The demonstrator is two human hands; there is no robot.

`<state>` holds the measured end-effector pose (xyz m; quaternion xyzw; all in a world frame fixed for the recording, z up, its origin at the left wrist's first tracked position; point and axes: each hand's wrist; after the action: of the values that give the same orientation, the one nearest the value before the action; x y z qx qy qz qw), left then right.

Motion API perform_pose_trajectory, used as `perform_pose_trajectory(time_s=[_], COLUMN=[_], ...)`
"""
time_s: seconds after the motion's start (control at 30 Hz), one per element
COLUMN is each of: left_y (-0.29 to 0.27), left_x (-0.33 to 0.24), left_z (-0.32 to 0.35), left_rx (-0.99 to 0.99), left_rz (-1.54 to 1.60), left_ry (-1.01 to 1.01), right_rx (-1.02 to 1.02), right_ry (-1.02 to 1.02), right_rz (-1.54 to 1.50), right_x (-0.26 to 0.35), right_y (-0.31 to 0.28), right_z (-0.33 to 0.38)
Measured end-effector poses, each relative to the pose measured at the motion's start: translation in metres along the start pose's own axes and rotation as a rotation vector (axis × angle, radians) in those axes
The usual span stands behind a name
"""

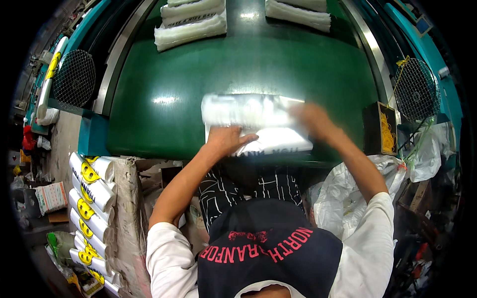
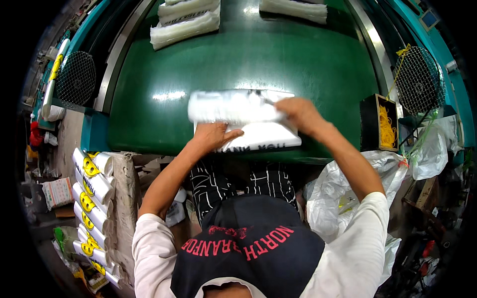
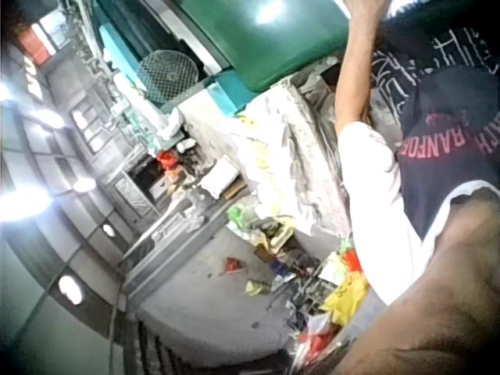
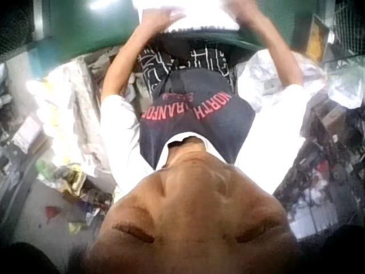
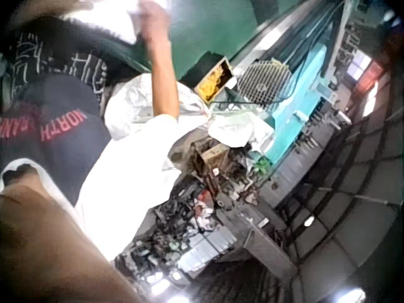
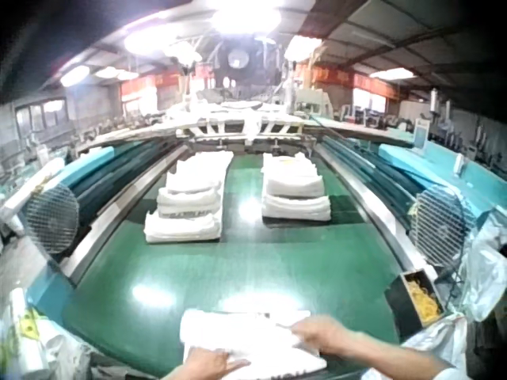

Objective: The person folds individual plastic bags from a conveyor belt by hand, rolls them into cylinders, secures them with rubber bands, and then places the rolled bundles into a large white sack on the floor.

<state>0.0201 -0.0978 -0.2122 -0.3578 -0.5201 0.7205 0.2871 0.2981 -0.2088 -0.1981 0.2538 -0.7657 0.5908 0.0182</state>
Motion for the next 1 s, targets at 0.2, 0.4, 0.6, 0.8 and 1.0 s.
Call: perform_pose_trajectory(time_s=[0.2,0.4,0.6,0.8,1.0], left_y=[-0.004,-0.018,-0.051,-0.037,-0.026], left_x=[-0.015,-0.005,0.054,0.015,0.015], left_z=[0.035,0.039,-0.01,-0.053,-0.065], left_rx=[-0.502,-0.068,-0.238,-0.286,-0.087], left_rz=[-0.216,-0.194,0.017,0.079,0.24], left_ry=[0.55,0.261,-0.02,0.243,-0.079], right_rx=[0.023,0.182,0.19,0.069,-0.439], right_ry=[0.161,-0.011,0.452,0.548,0.916], right_rz=[-0.015,0.135,0.148,0.015,0.356], right_x=[0.015,0.067,0.002,-0.013,-0.043], right_y=[0.007,0.013,0.014,0.023,-0.145], right_z=[0.013,0.007,-0.065,-0.059,0.083])
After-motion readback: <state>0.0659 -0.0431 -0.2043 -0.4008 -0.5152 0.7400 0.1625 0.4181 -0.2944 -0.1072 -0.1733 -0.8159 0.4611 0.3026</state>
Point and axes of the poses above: each hand's wrist, its own z-axis away from the middle knuckle, its own y-axis out of the palm, x = y × z, and after that the axes turned 2 degrees about -z, right-handed
